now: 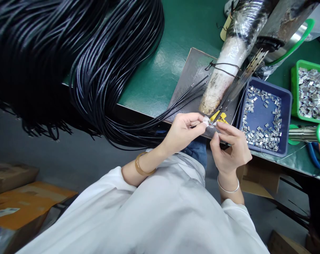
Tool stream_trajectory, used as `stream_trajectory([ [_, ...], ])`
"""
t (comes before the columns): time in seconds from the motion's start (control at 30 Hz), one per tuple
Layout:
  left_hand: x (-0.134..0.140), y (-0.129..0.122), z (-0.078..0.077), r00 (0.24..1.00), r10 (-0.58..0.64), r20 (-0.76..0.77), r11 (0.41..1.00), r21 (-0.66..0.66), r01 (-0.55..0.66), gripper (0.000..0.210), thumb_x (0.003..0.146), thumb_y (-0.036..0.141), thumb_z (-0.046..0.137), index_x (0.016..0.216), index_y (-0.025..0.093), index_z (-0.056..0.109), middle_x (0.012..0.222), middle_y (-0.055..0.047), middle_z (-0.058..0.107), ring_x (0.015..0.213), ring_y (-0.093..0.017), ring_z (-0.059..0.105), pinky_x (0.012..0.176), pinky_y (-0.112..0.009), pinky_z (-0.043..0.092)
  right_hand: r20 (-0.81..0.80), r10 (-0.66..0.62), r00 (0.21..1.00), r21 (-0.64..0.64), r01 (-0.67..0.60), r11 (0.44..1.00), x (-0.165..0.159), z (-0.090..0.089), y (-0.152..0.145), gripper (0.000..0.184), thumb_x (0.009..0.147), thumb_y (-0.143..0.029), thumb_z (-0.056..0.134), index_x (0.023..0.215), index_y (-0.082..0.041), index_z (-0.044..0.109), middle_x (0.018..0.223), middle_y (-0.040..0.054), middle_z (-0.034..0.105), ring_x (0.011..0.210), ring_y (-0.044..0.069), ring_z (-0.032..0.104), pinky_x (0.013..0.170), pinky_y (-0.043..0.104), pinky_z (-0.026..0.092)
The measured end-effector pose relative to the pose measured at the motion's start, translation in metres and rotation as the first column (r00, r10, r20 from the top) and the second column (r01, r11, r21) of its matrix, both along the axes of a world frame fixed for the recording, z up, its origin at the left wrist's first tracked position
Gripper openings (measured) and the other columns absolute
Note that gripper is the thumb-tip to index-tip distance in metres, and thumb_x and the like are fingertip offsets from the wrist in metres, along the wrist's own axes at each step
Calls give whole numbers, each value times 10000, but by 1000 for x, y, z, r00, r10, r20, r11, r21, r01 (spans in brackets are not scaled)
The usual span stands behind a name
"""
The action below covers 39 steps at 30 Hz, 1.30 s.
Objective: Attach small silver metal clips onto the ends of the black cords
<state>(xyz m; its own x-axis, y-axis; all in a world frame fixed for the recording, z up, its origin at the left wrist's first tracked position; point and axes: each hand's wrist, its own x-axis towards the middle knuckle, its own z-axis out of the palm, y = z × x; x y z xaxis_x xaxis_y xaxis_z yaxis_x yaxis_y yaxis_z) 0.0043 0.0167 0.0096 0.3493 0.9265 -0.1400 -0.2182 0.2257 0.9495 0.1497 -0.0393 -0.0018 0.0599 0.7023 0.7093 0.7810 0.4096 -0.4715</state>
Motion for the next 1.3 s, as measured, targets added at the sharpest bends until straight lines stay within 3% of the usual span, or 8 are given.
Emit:
stream_trajectory([
  [0.17, -1, -3, -1, 999, 16, -37, 999, 48, -15, 141, 784, 245, 688, 743, 110, 694, 643, 1, 630, 582, -71, 539, 579, -181, 442, -53, 13, 998, -15, -14, 1000, 0, 2, 0, 208, 803, -89, 704, 924, -237, 622, 1036, 30, 753, 892, 174, 745, 766, 330, 654],
  [0.4, 3, -2, -6, 993, 65, -99, 992, 118, -53, 126, 777, 205, 673, 713, 103, 708, 606, 4, 610, 535, -64, 494, 516, -173, 405, 27, -15, 1000, -9, 15, 1000, 1, 2, 2, 205, 788, -77, 740, 920, -213, 662, 986, 24, 760, 891, 167, 742, 808, 312, 628],
  [0.6, 4, -2, 1, 988, 117, -96, 980, 172, -100, 127, 779, 207, 678, 757, 101, 744, 650, -12, 649, 553, -61, 502, 503, -153, 401, -14, -26, 1000, 9, 26, 1000, -2, 5, 5, 211, 782, -68, 746, 918, -218, 685, 1017, 24, 750, 917, 172, 739, 833, 325, 635],
  [1.07, 2, -1, 1, 992, 58, -114, 994, 96, -47, 125, 770, 201, 664, 712, 94, 693, 598, 12, 551, 507, -38, 385, 452, -159, 287, -6, -28, 1000, -14, 28, 1000, -1, 1, 3, 203, 775, -76, 751, 898, -212, 664, 986, 28, 763, 900, 170, 745, 814, 315, 632],
  [1.3, 2, -2, 7, 985, 102, -139, 978, 193, -75, 116, 772, 203, 675, 722, 107, 718, 532, 43, 459, 470, -24, 264, 422, -175, 188, -25, -42, 999, 13, 42, 999, -4, 5, 3, 190, 788, -83, 737, 909, -212, 667, 1022, 28, 758, 902, 171, 743, 805, 316, 642],
])
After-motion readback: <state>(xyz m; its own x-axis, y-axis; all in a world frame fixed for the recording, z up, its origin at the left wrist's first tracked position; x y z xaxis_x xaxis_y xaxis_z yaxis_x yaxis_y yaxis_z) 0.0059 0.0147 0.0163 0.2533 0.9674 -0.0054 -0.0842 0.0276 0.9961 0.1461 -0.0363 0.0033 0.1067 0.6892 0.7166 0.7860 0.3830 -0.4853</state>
